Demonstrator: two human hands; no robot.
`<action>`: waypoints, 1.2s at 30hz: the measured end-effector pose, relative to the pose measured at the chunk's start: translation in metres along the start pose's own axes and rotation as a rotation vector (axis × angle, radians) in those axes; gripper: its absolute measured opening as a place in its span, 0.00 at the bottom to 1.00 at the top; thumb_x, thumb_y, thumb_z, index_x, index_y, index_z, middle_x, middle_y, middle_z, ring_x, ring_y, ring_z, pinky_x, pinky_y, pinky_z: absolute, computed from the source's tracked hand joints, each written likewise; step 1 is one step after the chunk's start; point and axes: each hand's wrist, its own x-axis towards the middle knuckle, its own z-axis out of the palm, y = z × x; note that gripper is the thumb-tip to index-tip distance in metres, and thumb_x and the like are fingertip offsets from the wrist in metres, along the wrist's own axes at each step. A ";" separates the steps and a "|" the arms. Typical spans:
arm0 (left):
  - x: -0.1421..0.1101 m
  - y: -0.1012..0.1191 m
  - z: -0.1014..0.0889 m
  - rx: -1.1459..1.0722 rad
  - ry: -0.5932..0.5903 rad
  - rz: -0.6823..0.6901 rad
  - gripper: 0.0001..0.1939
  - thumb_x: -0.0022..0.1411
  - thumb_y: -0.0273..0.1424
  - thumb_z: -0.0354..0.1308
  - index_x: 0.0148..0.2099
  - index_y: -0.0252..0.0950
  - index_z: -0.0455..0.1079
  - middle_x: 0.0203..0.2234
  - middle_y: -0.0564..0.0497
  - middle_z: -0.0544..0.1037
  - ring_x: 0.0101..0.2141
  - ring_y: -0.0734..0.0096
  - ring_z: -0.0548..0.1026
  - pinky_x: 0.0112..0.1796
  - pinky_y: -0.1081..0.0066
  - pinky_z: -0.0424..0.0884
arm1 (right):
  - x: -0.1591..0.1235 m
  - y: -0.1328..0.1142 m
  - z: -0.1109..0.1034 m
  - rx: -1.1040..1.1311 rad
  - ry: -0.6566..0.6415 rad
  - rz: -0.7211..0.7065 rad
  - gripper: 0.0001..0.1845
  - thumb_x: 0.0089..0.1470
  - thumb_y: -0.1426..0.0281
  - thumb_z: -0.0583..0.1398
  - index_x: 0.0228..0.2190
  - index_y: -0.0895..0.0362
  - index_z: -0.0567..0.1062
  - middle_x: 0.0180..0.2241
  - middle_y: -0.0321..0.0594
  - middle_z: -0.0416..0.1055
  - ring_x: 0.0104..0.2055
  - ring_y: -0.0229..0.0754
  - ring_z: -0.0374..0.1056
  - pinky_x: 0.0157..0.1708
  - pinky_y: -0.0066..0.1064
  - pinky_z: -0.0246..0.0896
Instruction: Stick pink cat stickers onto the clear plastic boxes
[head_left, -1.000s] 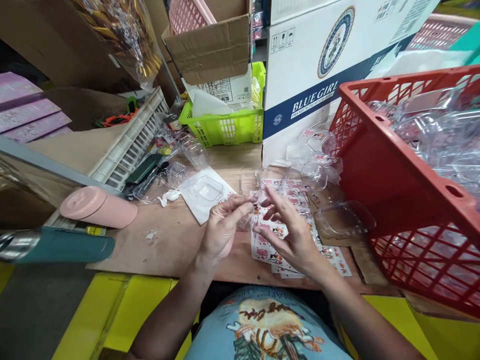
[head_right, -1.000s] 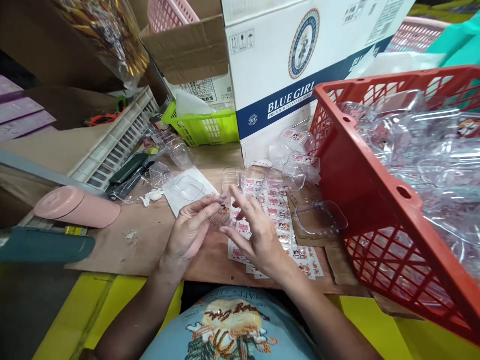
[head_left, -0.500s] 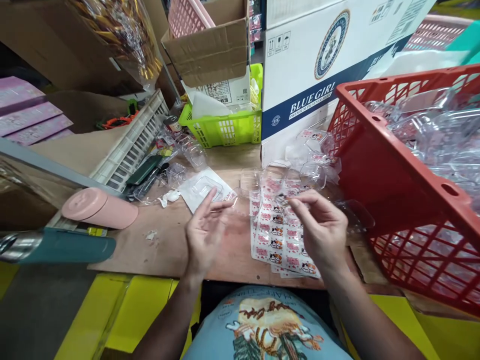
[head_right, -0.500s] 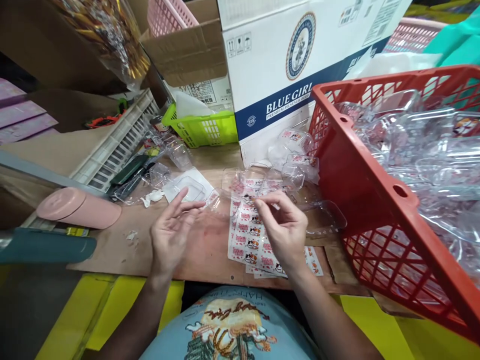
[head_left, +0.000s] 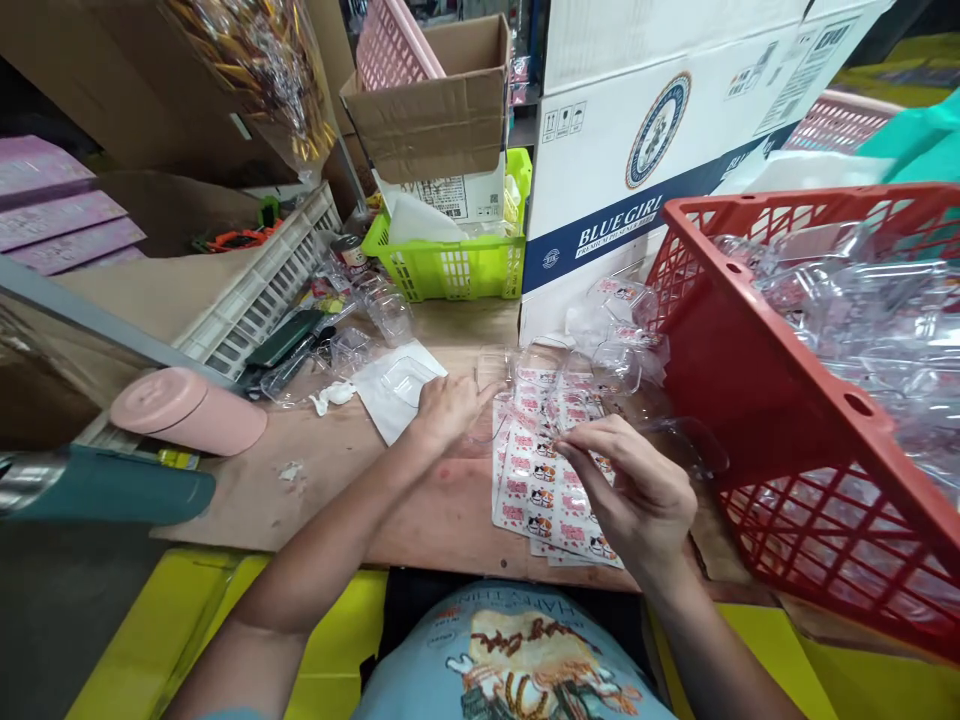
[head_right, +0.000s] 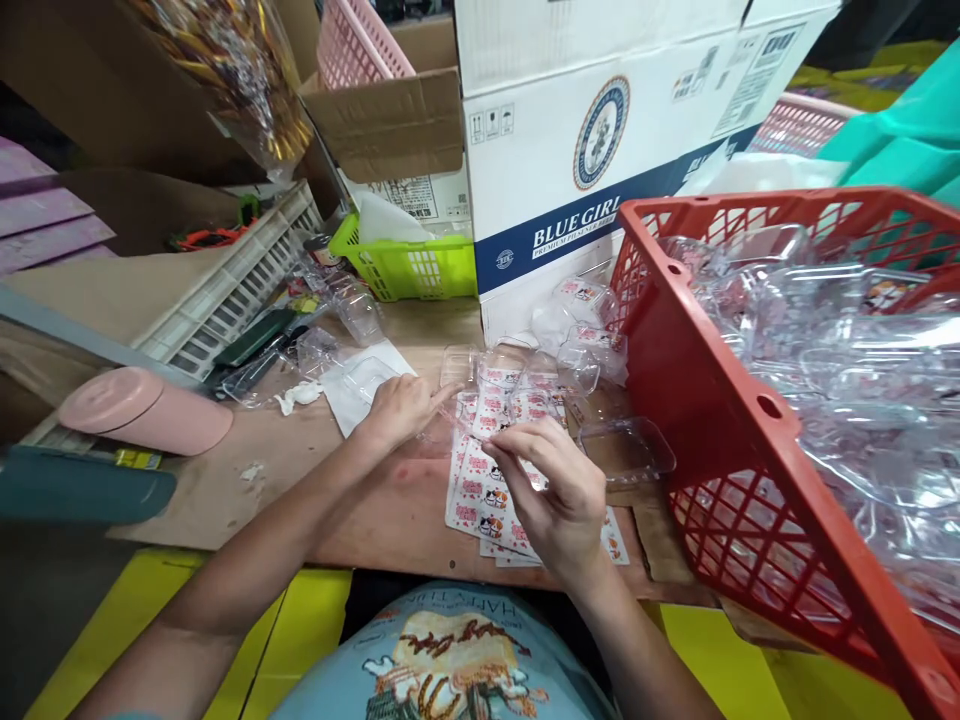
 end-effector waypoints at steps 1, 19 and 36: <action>-0.003 -0.002 -0.002 0.071 -0.012 -0.005 0.26 0.51 0.43 0.69 0.13 0.39 0.61 0.13 0.48 0.65 0.33 0.54 0.74 0.36 0.65 0.61 | -0.002 0.000 -0.003 -0.016 0.001 -0.021 0.12 0.55 0.79 0.65 0.39 0.50 0.80 0.31 0.40 0.76 0.33 0.46 0.70 0.35 0.40 0.65; -0.102 -0.010 0.011 -1.400 -0.214 -0.657 0.07 0.60 0.28 0.64 0.42 0.36 0.77 0.38 0.49 0.84 0.42 0.67 0.82 0.45 0.69 0.77 | -0.005 -0.003 0.005 0.231 0.016 0.461 0.04 0.57 0.68 0.66 0.31 0.55 0.79 0.27 0.37 0.74 0.27 0.38 0.70 0.27 0.29 0.69; -0.119 0.010 0.021 -1.204 -0.094 -0.416 0.06 0.57 0.27 0.67 0.39 0.33 0.81 0.37 0.46 0.84 0.40 0.61 0.82 0.48 0.57 0.77 | -0.009 0.017 0.015 0.374 -0.223 0.728 0.13 0.53 0.61 0.68 0.28 0.59 0.77 0.20 0.34 0.71 0.20 0.33 0.67 0.21 0.23 0.63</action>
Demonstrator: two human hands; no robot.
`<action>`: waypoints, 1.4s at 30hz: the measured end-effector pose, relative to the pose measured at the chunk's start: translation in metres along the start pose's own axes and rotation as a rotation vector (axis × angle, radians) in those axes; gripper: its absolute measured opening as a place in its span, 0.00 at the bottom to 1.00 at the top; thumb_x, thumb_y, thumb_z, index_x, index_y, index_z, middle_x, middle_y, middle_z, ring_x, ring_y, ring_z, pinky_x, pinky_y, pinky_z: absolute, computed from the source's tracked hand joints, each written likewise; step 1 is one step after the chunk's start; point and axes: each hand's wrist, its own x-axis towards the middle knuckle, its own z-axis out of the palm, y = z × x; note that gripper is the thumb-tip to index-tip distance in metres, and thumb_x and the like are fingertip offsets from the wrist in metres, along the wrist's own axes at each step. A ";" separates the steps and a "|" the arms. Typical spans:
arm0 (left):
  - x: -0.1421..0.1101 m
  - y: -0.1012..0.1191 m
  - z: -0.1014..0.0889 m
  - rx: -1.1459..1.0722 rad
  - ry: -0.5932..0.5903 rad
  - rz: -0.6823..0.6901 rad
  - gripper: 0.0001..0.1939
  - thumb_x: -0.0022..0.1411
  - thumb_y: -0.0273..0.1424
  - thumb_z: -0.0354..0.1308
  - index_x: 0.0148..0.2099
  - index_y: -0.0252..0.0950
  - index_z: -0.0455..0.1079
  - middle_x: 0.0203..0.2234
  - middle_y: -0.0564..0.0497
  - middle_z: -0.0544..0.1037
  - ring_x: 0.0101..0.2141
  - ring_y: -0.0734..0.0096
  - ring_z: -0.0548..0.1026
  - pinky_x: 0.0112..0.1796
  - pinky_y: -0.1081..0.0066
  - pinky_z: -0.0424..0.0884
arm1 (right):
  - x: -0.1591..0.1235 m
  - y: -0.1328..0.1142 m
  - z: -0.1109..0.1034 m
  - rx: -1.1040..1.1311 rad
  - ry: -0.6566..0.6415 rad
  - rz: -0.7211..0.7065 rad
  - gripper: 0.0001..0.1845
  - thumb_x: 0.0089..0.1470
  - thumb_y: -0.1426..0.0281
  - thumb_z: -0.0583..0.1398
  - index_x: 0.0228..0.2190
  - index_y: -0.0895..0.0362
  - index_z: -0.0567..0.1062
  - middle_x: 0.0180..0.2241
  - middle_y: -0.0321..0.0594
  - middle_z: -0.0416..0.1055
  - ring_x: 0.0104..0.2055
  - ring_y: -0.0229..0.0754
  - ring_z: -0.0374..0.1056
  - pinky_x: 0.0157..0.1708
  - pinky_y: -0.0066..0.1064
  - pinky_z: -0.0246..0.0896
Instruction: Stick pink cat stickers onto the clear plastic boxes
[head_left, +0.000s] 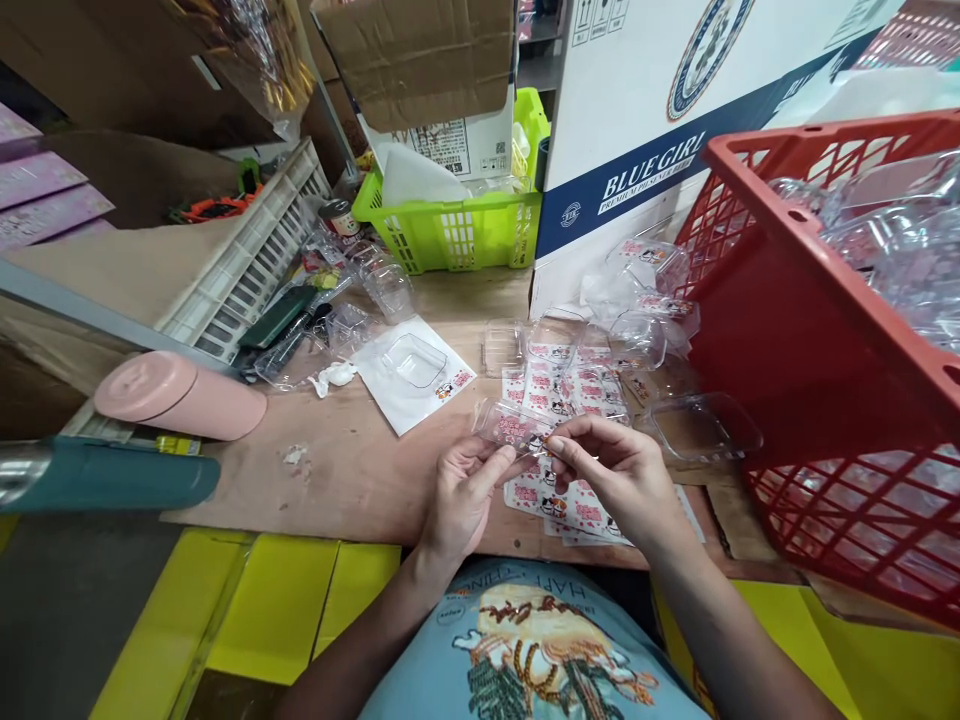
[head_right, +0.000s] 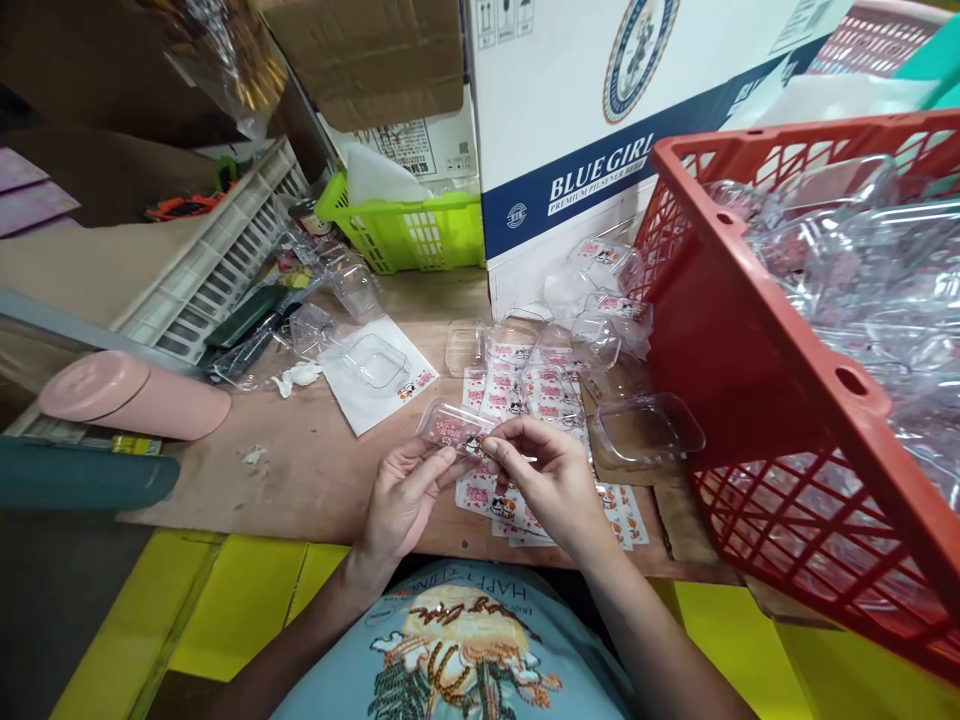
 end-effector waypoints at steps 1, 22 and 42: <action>0.000 0.000 -0.001 0.004 0.004 0.001 0.06 0.56 0.28 0.67 0.38 0.33 0.81 0.37 0.46 0.84 0.39 0.61 0.82 0.48 0.57 0.77 | 0.000 0.000 0.000 -0.002 -0.001 0.007 0.13 0.52 0.61 0.68 0.28 0.59 0.77 0.20 0.34 0.71 0.20 0.33 0.67 0.21 0.23 0.63; 0.000 -0.002 -0.007 -0.003 0.002 0.004 0.05 0.57 0.26 0.67 0.37 0.36 0.81 0.37 0.48 0.84 0.40 0.64 0.81 0.50 0.56 0.76 | 0.004 0.009 0.002 -0.039 0.000 0.030 0.16 0.51 0.58 0.69 0.27 0.59 0.76 0.20 0.33 0.68 0.20 0.32 0.63 0.19 0.23 0.63; 0.001 -0.001 -0.006 0.028 0.014 -0.007 0.07 0.57 0.26 0.66 0.40 0.36 0.81 0.40 0.48 0.84 0.43 0.62 0.81 0.51 0.57 0.76 | 0.007 0.012 0.005 -0.031 0.007 0.016 0.17 0.51 0.58 0.68 0.26 0.59 0.74 0.20 0.34 0.68 0.20 0.33 0.62 0.20 0.25 0.59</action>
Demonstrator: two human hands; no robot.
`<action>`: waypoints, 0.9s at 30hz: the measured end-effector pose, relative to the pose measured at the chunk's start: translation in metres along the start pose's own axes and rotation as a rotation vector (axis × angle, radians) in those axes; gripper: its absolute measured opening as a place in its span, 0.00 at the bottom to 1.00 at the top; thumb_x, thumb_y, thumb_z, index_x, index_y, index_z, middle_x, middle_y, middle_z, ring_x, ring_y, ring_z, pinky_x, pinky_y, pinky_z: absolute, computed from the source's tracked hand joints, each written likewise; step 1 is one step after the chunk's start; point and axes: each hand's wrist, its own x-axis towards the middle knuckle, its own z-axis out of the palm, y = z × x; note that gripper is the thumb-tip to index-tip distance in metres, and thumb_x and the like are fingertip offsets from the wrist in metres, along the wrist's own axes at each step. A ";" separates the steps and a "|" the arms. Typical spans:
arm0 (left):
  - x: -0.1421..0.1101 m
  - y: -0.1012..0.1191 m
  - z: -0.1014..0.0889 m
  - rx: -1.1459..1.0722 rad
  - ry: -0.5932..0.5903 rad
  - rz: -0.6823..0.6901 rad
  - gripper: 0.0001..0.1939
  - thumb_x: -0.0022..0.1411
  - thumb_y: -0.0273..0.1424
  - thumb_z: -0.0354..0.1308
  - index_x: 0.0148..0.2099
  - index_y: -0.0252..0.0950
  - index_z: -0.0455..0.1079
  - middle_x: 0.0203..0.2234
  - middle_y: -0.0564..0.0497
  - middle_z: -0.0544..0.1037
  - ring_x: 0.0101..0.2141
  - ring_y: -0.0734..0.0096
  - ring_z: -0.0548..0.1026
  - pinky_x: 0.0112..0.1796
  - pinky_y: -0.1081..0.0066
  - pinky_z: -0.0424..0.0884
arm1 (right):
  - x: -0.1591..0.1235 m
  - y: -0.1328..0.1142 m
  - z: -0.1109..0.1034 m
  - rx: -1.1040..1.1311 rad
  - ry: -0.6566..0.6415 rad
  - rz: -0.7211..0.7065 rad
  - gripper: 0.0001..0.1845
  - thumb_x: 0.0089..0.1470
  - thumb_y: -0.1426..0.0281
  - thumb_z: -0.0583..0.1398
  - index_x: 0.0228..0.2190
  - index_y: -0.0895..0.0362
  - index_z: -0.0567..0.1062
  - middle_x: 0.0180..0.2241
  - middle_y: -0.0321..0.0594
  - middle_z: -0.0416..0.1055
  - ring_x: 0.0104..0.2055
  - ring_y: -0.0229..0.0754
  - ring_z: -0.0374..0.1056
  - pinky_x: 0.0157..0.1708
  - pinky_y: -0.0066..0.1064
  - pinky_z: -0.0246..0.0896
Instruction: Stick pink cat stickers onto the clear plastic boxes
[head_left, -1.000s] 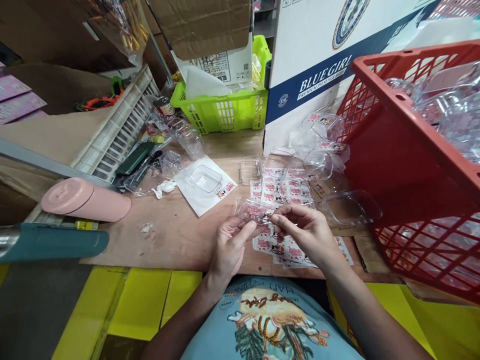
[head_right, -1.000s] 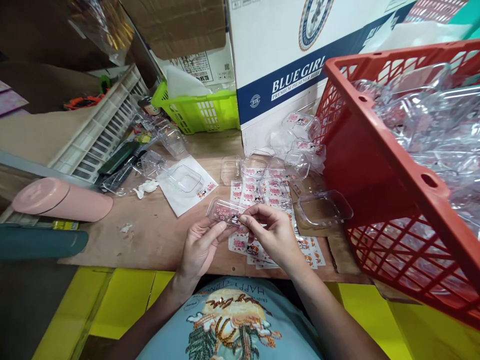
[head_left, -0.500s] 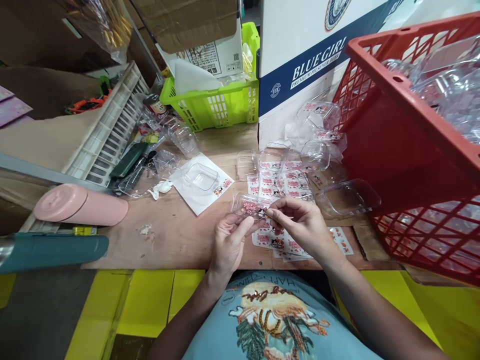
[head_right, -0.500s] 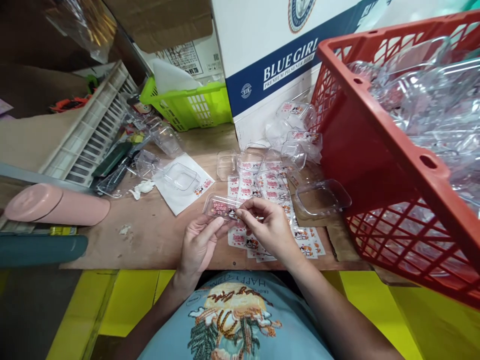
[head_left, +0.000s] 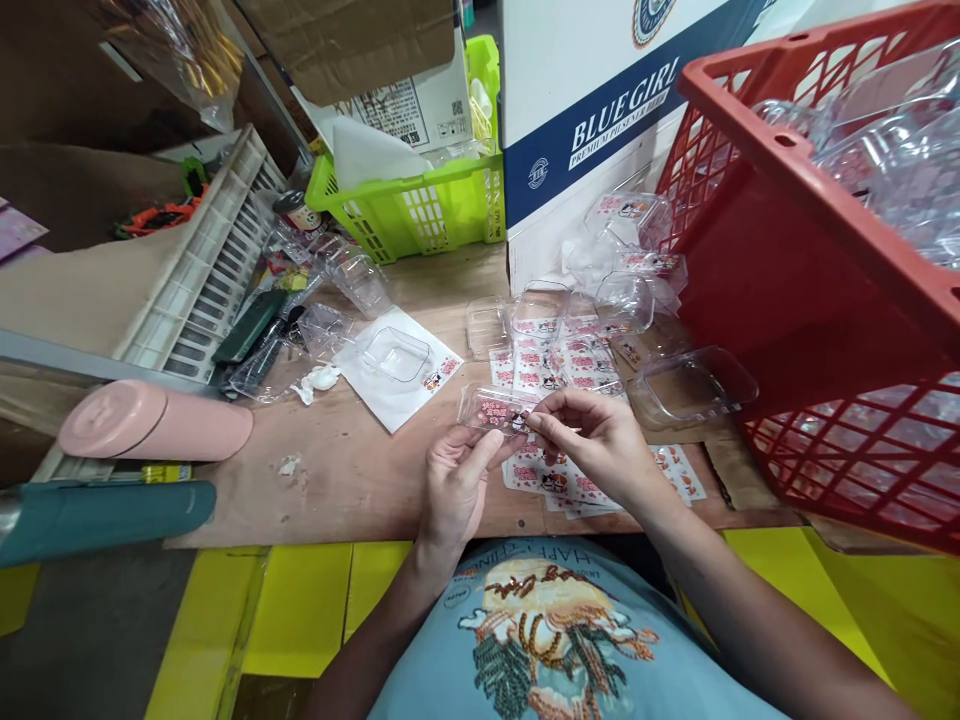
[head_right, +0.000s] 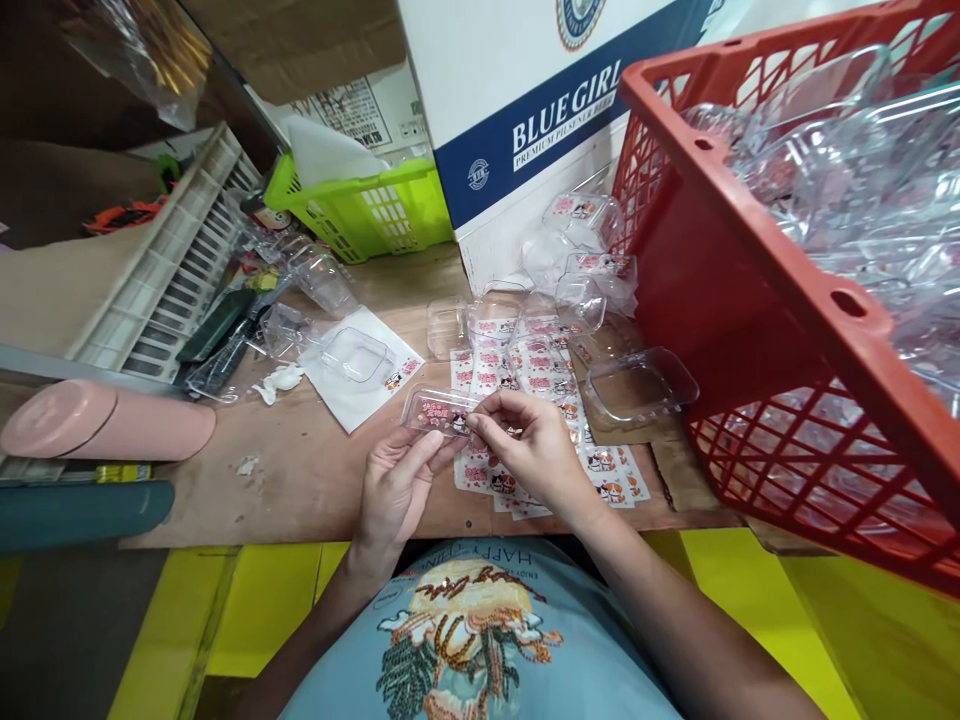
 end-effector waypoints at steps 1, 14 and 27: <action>0.000 0.000 0.000 0.001 0.003 -0.002 0.07 0.57 0.26 0.66 0.40 0.36 0.81 0.40 0.48 0.84 0.44 0.61 0.81 0.52 0.57 0.75 | 0.000 0.001 0.000 -0.006 0.004 -0.003 0.17 0.51 0.58 0.68 0.26 0.59 0.74 0.20 0.34 0.68 0.20 0.33 0.62 0.20 0.25 0.59; 0.002 -0.002 -0.001 0.038 0.060 -0.013 0.05 0.55 0.28 0.68 0.36 0.34 0.81 0.37 0.47 0.84 0.41 0.60 0.81 0.51 0.55 0.75 | 0.002 -0.001 0.001 -0.120 0.026 -0.038 0.11 0.54 0.65 0.63 0.25 0.59 0.73 0.21 0.36 0.69 0.23 0.35 0.63 0.21 0.25 0.59; 0.003 -0.002 0.000 0.030 0.075 -0.020 0.05 0.54 0.27 0.68 0.36 0.35 0.81 0.38 0.48 0.84 0.42 0.62 0.81 0.52 0.56 0.75 | 0.005 0.001 0.001 -0.137 0.026 -0.040 0.10 0.53 0.66 0.63 0.25 0.58 0.73 0.20 0.35 0.69 0.22 0.34 0.62 0.21 0.25 0.58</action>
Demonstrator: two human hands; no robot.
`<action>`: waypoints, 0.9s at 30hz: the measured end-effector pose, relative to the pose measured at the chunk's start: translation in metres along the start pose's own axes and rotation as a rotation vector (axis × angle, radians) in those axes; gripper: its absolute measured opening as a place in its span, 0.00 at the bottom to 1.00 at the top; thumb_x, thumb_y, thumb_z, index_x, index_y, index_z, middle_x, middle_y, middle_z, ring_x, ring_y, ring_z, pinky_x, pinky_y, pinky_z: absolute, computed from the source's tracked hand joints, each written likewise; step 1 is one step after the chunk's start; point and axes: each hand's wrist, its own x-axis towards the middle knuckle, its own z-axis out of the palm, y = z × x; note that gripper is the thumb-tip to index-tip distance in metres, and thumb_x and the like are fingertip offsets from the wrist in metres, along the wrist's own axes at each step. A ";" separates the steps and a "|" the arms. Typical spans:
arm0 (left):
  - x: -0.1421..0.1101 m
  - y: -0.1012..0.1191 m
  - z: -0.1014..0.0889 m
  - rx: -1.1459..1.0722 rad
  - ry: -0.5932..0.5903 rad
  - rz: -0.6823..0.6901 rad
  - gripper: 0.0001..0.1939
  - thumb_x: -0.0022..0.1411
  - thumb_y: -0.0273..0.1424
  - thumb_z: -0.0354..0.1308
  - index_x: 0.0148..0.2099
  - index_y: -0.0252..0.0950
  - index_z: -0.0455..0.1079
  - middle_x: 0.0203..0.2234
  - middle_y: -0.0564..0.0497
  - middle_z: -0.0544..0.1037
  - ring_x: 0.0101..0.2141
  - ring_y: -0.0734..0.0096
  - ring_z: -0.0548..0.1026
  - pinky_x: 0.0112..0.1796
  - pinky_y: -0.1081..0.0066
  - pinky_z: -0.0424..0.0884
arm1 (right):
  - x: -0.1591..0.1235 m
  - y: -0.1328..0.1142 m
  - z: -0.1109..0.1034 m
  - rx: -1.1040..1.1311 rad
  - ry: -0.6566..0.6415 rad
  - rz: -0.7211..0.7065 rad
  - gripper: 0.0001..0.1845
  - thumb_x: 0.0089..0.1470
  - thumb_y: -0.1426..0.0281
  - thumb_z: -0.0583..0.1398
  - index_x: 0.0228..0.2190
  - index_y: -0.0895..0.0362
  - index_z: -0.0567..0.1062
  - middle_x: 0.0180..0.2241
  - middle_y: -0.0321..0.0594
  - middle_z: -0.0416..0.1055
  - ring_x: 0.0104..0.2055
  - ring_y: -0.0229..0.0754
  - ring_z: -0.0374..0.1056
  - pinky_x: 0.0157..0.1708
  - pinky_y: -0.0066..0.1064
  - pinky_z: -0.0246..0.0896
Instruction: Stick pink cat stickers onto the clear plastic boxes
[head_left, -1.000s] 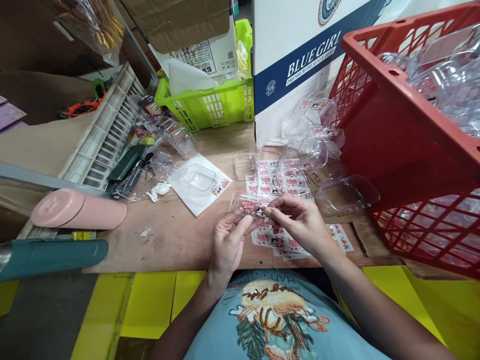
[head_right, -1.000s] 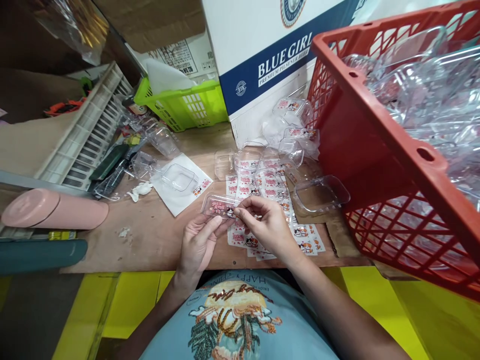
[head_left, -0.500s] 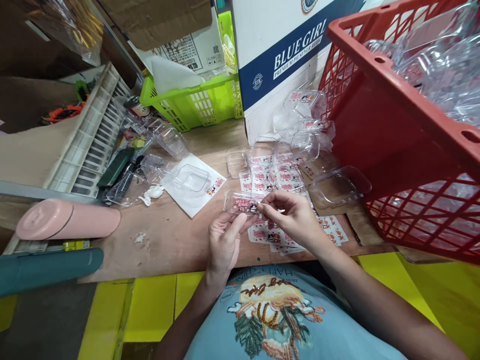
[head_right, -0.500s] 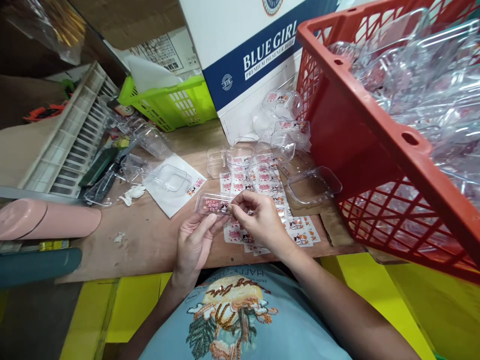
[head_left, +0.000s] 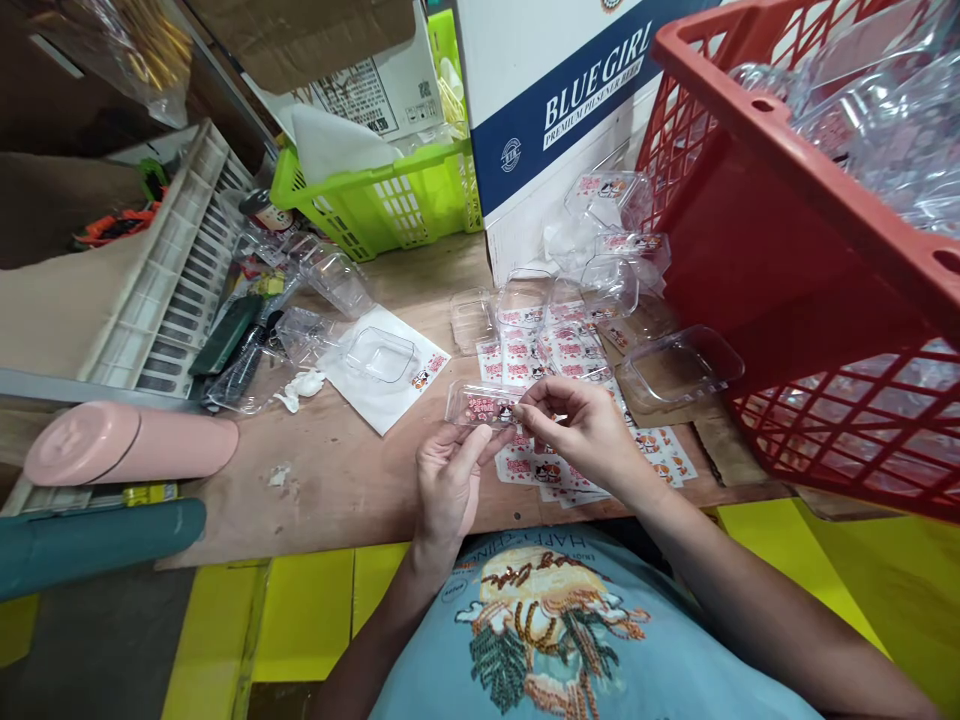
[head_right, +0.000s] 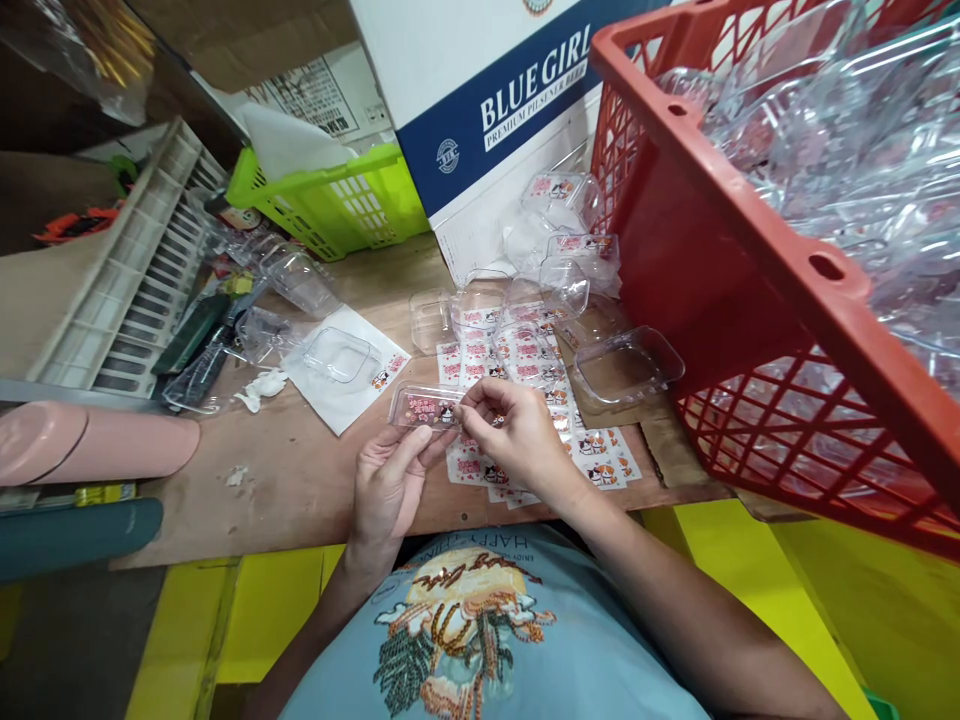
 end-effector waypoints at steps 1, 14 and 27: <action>0.000 0.000 0.000 0.004 0.002 -0.003 0.05 0.54 0.28 0.68 0.36 0.35 0.81 0.38 0.48 0.84 0.42 0.61 0.81 0.52 0.55 0.75 | 0.000 0.000 0.000 0.009 -0.002 0.003 0.10 0.53 0.65 0.63 0.25 0.58 0.73 0.20 0.35 0.69 0.22 0.34 0.63 0.20 0.25 0.58; -0.001 -0.002 0.001 0.002 0.007 -0.002 0.07 0.55 0.27 0.67 0.38 0.34 0.80 0.40 0.46 0.84 0.44 0.58 0.81 0.53 0.53 0.74 | 0.003 -0.001 0.004 -0.109 0.029 -0.027 0.09 0.52 0.67 0.62 0.23 0.57 0.72 0.20 0.35 0.68 0.21 0.34 0.61 0.21 0.25 0.56; -0.009 0.015 0.012 -0.045 -0.132 -0.050 0.09 0.55 0.30 0.68 0.40 0.37 0.81 0.39 0.47 0.84 0.41 0.61 0.81 0.48 0.60 0.77 | -0.009 -0.011 -0.011 -0.422 0.036 -0.323 0.29 0.63 0.59 0.58 0.62 0.52 0.62 0.49 0.48 0.73 0.47 0.48 0.72 0.46 0.39 0.69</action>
